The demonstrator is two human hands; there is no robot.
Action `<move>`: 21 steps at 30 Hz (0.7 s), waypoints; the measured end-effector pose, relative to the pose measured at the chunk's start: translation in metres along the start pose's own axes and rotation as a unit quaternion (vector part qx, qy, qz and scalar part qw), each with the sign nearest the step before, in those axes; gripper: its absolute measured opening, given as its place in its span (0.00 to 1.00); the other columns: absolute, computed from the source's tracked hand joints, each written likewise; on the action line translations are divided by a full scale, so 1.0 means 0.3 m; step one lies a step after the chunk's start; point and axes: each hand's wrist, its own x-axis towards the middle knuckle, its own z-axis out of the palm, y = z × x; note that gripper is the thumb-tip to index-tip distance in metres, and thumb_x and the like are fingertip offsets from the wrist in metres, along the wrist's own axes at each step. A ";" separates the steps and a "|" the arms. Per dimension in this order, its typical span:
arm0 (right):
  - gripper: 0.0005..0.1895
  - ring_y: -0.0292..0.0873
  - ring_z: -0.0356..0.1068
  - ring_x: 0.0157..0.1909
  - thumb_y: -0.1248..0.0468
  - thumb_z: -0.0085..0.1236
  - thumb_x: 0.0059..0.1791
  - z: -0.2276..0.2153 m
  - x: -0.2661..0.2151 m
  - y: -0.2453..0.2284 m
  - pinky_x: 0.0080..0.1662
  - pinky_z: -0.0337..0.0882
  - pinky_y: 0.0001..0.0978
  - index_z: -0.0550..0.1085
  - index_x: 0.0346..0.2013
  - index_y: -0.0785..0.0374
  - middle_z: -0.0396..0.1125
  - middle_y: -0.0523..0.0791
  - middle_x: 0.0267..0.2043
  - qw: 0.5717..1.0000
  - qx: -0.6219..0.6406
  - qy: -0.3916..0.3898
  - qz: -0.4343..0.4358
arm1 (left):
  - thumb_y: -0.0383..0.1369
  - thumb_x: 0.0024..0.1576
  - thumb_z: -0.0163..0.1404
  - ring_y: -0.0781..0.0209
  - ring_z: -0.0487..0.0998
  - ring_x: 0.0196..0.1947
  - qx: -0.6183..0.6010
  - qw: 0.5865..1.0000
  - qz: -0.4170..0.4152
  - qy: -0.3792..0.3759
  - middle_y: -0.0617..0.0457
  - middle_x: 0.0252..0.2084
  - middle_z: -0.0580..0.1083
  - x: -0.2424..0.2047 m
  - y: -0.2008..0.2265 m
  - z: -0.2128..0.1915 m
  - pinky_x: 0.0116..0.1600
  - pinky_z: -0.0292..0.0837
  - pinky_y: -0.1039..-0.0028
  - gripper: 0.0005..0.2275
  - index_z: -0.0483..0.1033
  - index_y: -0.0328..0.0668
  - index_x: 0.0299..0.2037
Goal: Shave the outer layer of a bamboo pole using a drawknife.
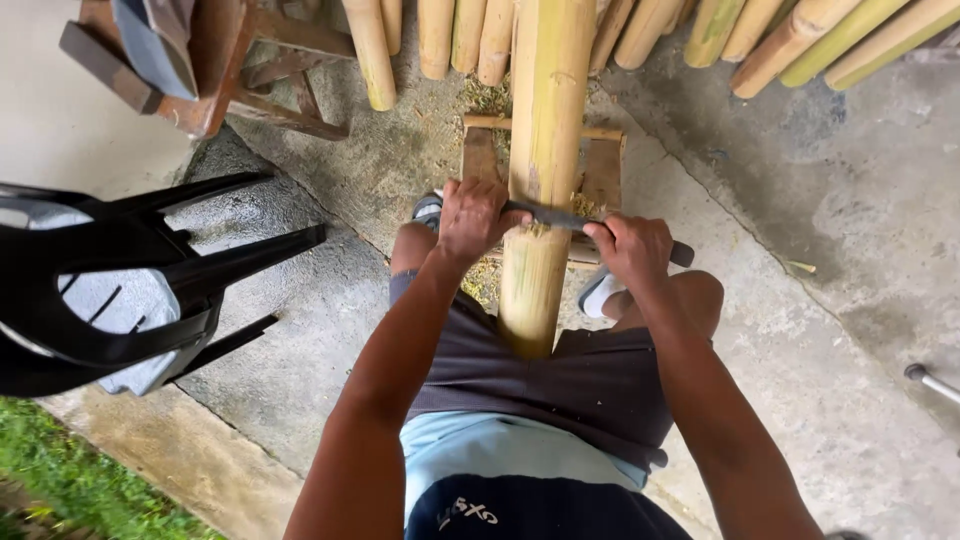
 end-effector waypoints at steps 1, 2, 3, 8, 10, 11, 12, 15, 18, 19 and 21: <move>0.25 0.53 0.63 0.20 0.45 0.58 0.55 -0.003 0.001 -0.003 0.31 0.61 0.47 0.71 0.22 0.60 0.61 0.48 0.16 1.000 0.003 -0.009 0.006 | 0.62 0.55 0.47 0.53 0.73 0.37 -0.008 1.000 -0.002 -0.005 0.51 0.31 0.74 -0.003 0.001 -0.001 0.46 0.59 0.59 0.27 0.77 0.44 0.29; 0.24 0.53 0.62 0.20 0.45 0.59 0.54 -0.013 0.007 -0.001 0.30 0.61 0.47 0.72 0.23 0.60 0.61 0.48 0.15 1.000 0.003 -0.018 0.008 | 0.62 0.55 0.47 0.53 0.73 0.37 -0.017 1.000 -0.004 -0.004 0.51 0.31 0.75 -0.003 0.004 0.002 0.46 0.59 0.60 0.27 0.76 0.44 0.28; 0.24 0.53 0.62 0.20 0.45 0.59 0.54 -0.013 0.016 0.006 0.30 0.61 0.47 0.72 0.23 0.60 0.61 0.48 0.15 1.000 0.002 -0.022 0.012 | 0.62 0.55 0.47 0.53 0.73 0.37 -0.022 1.000 -0.004 -0.009 0.51 0.31 0.75 -0.001 0.005 0.008 0.46 0.59 0.60 0.27 0.76 0.44 0.28; 0.24 0.48 0.63 0.24 0.45 0.58 0.52 -0.046 0.056 -0.005 0.36 0.59 0.45 0.70 0.20 0.58 0.61 0.43 0.17 0.999 -0.017 -0.051 -0.001 | 0.60 0.58 0.46 0.53 0.73 0.35 -0.019 0.999 -0.025 -0.009 0.52 0.30 0.75 0.000 0.017 -0.032 0.45 0.59 0.60 0.25 0.75 0.44 0.28; 0.25 0.48 0.62 0.24 0.44 0.58 0.52 -0.029 0.040 0.011 0.40 0.59 0.45 0.70 0.20 0.57 0.60 0.43 0.17 0.998 -0.019 -0.056 0.013 | 0.61 0.57 0.46 0.54 0.73 0.34 -0.013 0.999 -0.024 -0.020 0.52 0.29 0.74 0.007 0.010 -0.017 0.45 0.60 0.60 0.26 0.75 0.45 0.28; 0.25 0.47 0.61 0.24 0.43 0.58 0.51 -0.015 0.023 0.011 0.43 0.59 0.45 0.70 0.19 0.57 0.60 0.43 0.16 0.997 -0.020 -0.063 0.026 | 0.62 0.56 0.46 0.55 0.72 0.33 -0.007 0.999 -0.025 -0.030 0.52 0.28 0.74 0.000 0.004 -0.013 0.46 0.60 0.60 0.26 0.74 0.45 0.28; 0.25 0.47 0.61 0.24 0.43 0.58 0.51 -0.015 0.025 0.003 0.43 0.59 0.45 0.70 0.19 0.57 0.60 0.43 0.16 0.997 -0.014 -0.064 0.034 | 0.62 0.56 0.46 0.55 0.72 0.33 -0.004 0.999 -0.022 -0.040 0.52 0.28 0.74 -0.004 0.008 -0.023 0.46 0.60 0.60 0.26 0.74 0.45 0.28; 0.23 0.46 0.61 0.22 0.43 0.57 0.53 -0.024 0.048 0.012 0.45 0.56 0.47 0.73 0.22 0.55 0.62 0.41 0.17 0.992 -0.043 -0.109 0.057 | 0.60 0.59 0.45 0.55 0.71 0.33 -0.024 0.997 -0.040 -0.069 0.54 0.30 0.74 0.020 0.026 -0.032 0.44 0.59 0.61 0.24 0.74 0.46 0.30; 0.22 0.45 0.63 0.29 0.42 0.55 0.54 -0.033 0.035 -0.003 0.49 0.56 0.48 0.74 0.25 0.54 0.63 0.40 0.21 0.996 -0.040 -0.061 0.049 | 0.60 0.56 0.47 0.54 0.72 0.35 -0.035 0.994 -0.073 -0.070 0.54 0.28 0.73 0.001 0.043 -0.037 0.47 0.59 0.59 0.24 0.73 0.47 0.26; 0.23 0.45 0.64 0.30 0.42 0.56 0.53 -0.032 0.046 -0.001 0.50 0.55 0.48 0.74 0.25 0.54 0.64 0.40 0.22 0.994 -0.045 -0.077 0.061 | 0.60 0.56 0.47 0.53 0.72 0.35 -0.040 0.993 -0.082 -0.072 0.53 0.28 0.73 0.002 0.040 -0.036 0.46 0.59 0.59 0.24 0.73 0.47 0.26; 0.23 0.45 0.65 0.31 0.41 0.56 0.53 -0.021 0.054 0.004 0.51 0.55 0.49 0.75 0.24 0.54 0.65 0.40 0.22 0.991 -0.050 -0.091 0.079 | 0.59 0.57 0.48 0.53 0.72 0.35 -0.045 0.992 -0.086 -0.076 0.53 0.28 0.73 0.005 0.031 -0.029 0.46 0.59 0.59 0.24 0.73 0.47 0.26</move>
